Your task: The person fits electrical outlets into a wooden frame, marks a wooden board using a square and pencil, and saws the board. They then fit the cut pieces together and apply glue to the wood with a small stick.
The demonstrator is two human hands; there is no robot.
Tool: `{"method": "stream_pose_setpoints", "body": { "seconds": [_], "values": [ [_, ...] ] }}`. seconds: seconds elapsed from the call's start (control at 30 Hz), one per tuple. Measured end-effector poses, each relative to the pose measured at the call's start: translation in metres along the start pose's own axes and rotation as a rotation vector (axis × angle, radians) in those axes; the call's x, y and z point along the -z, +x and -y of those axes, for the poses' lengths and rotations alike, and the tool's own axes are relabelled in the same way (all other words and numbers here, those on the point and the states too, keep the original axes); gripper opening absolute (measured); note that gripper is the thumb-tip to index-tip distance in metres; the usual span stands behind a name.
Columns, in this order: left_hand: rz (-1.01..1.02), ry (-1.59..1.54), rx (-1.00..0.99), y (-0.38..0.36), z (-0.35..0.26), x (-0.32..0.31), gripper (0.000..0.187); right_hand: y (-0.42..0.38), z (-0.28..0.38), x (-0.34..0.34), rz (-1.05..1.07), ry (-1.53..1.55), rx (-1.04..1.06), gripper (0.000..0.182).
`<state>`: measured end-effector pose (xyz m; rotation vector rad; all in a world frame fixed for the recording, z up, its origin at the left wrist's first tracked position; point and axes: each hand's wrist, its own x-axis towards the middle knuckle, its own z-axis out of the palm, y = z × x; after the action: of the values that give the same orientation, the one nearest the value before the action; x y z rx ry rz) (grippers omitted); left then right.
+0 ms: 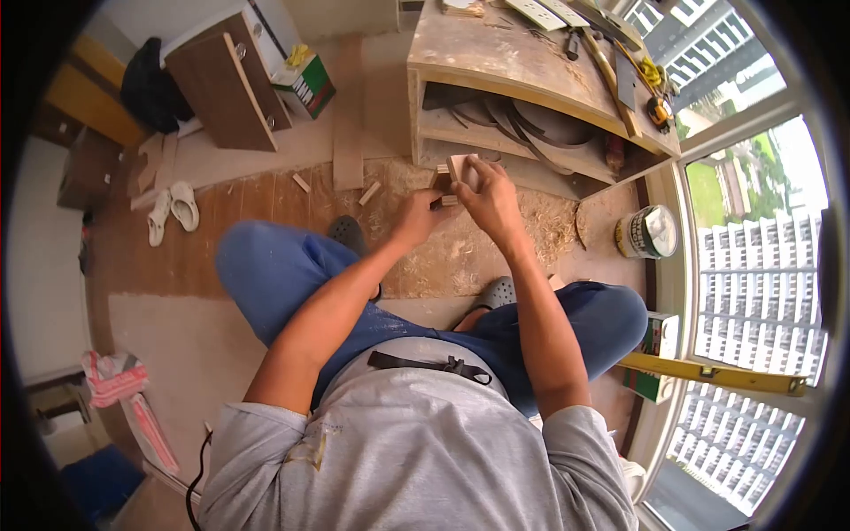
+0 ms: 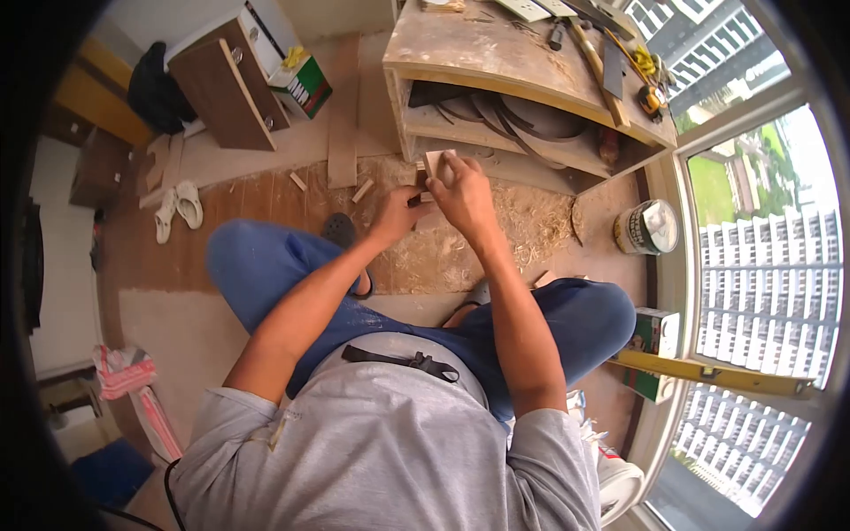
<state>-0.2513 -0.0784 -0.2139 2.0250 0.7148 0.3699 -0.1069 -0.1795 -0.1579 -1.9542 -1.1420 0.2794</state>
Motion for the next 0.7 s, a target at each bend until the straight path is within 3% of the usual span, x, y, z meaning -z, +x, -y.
{"method": "stream_pose_setpoints", "body": {
  "seconds": [0.3, 0.43, 0.53, 0.6, 0.67, 0.7],
  "values": [
    [-0.215, -0.011, -0.224, 0.01, 0.024, -0.027, 0.02, 0.002, -0.005, -0.039, -0.023, -0.403, 0.101, 0.05],
    [-0.191, -0.002, -0.199, 0.003, 0.015, -0.016, 0.02, -0.001, -0.006, -0.035, 0.039, -0.222, 0.095, 0.05],
    [-0.097, -0.1, -0.049, 0.008, 0.026, -0.017, 0.022, -0.002, -0.008, -0.03, 0.034, -0.218, 0.146, 0.052],
    [-0.002, -0.19, 0.069, 0.013, 0.035, -0.005, 0.04, -0.001, -0.007, -0.022, 0.184, -0.184, 0.081, 0.055],
    [0.028, -0.307, 0.092, 0.018, 0.031, 0.012, 0.043, -0.003, -0.007, -0.02, 0.195, -0.181, 0.078, 0.058],
    [-0.082, -0.325, 0.022, 0.022, 0.032, 0.019, 0.044, -0.006, -0.006, -0.02, 0.204, -0.181, 0.075, 0.061]
  ]
}}
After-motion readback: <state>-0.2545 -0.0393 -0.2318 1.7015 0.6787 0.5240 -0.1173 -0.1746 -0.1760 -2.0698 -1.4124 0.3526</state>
